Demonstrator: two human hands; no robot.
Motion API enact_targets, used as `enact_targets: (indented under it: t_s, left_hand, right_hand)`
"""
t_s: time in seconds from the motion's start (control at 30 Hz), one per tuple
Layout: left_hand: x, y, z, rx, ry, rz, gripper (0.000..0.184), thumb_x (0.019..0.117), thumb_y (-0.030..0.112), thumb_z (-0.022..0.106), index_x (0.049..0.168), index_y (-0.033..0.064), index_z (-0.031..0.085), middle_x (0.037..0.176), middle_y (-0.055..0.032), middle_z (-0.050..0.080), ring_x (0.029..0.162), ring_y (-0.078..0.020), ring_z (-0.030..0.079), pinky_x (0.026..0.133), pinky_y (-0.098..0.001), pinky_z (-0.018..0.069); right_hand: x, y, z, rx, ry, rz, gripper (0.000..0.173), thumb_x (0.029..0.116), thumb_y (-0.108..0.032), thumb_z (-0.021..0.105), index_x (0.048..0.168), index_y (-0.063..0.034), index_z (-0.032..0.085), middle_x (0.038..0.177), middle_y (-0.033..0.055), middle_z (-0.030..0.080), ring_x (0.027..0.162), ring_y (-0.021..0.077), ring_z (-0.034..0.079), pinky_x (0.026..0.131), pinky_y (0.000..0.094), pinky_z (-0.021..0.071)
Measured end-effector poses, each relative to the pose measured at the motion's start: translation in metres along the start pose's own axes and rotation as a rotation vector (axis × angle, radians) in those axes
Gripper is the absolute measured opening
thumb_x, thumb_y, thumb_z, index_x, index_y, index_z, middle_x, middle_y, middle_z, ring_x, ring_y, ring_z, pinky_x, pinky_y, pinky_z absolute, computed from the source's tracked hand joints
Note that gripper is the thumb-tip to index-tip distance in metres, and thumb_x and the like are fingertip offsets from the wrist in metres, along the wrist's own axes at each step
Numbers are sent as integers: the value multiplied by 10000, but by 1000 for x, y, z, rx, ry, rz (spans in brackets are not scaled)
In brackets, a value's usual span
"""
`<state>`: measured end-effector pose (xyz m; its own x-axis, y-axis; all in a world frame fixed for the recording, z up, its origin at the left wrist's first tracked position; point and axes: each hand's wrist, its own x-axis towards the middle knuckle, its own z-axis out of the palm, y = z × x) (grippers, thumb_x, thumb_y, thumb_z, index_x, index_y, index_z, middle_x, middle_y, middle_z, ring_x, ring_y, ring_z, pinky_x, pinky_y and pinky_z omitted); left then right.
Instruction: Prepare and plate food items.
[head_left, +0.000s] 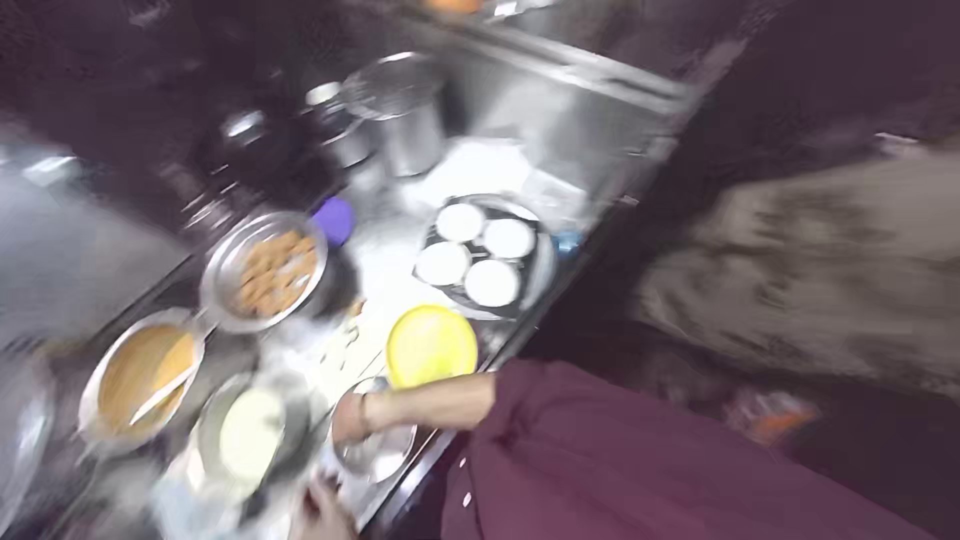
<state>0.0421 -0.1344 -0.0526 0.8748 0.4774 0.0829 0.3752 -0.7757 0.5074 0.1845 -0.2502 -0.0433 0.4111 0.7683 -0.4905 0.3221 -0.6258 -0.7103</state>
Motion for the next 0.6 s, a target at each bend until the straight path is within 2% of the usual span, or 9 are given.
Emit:
enact_targets:
  t_s: [0.03, 0.1, 0.2, 0.27, 0.37, 0.43, 0.5, 0.57, 0.6]
  left_hand:
    - [0, -5, 1, -5, 15, -16, 381, 1064, 312, 536, 1084, -17, 725, 895, -169, 743, 814, -292, 733, 789, -550, 590]
    - [2, -6, 2, 3, 33, -93, 341, 1054, 338, 547, 1122, 61, 735, 905, -90, 755, 809, -233, 737, 781, -521, 609]
    - [7, -9, 7, 45, 94, -139, 271, 1026, 319, 560, 1160, 170, 742, 923, -2, 759, 794, -147, 731, 749, -453, 624]
    - [8, -7, 9, 30, 119, -140, 250, 1012, 292, 586, 1178, 187, 741, 955, 18, 760, 807, -106, 727, 751, -392, 626]
    - [6, -5, 12, 12, 189, -148, 238, 1014, 310, 590, 1153, 204, 752, 969, 43, 761, 815, -63, 718, 761, -342, 623]
    - [3, -9, 15, 17, 274, -141, 224, 1010, 328, 598, 1111, 216, 763, 935, 71, 758, 781, -35, 709, 726, -306, 620]
    - [3, -12, 17, 11, 321, -129, 224, 1010, 323, 596, 1100, 209, 767, 918, 72, 757, 766, -30, 706, 714, -294, 618]
    - [3, -13, 18, 3, 315, -126, 234, 1014, 323, 584, 1105, 209, 767, 915, 68, 757, 764, -30, 705, 719, -293, 617]
    - [3, -14, 18, 0, 303, -125, 236, 1015, 323, 580, 1109, 214, 767, 914, 68, 756, 764, -31, 705, 722, -295, 617]
  right_hand:
    - [-2, 2, -8, -130, -28, -91, 273, 992, -156, 646, 1175, 40, 694, 1189, 275, 675, 1138, 462, 632, 933, 687, 481]
    - [-6, 11, -18, -272, -7, -227, 242, 951, -68, 664, 1173, 24, 686, 1175, 255, 679, 1111, 455, 648, 909, 683, 507]
    - [-22, 37, -41, -428, 67, -385, 197, 918, -37, 639, 1113, -40, 666, 1097, 175, 680, 1017, 372, 678, 830, 582, 569]
    - [-49, 62, -61, -431, 160, -438, 246, 949, -20, 578, 1157, -89, 688, 1094, 125, 691, 993, 311, 693, 834, 511, 584]
    - [-85, 109, -80, -499, 331, -476, 244, 997, -69, 542, 1165, -142, 703, 1000, 71, 732, 811, 267, 723, 678, 488, 597]
    - [-100, 136, -81, -560, 433, -484, 213, 1050, -255, 505, 998, -160, 688, 735, 33, 673, 606, 248, 675, 514, 470, 538]
    - [-108, 159, -76, -593, 531, -508, 362, 1021, -391, 461, 766, -171, 592, 539, 0, 517, 467, 204, 568, 413, 430, 431]
    - [-109, 179, -66, -613, 553, -550, 318, 903, -345, 508, 635, -175, 517, 509, -17, 464, 436, 175, 523, 379, 405, 389]
    - [-107, 187, -62, -645, 526, -567, 250, 850, -283, 548, 632, -165, 517, 542, -6, 488, 462, 186, 543, 390, 408, 411]
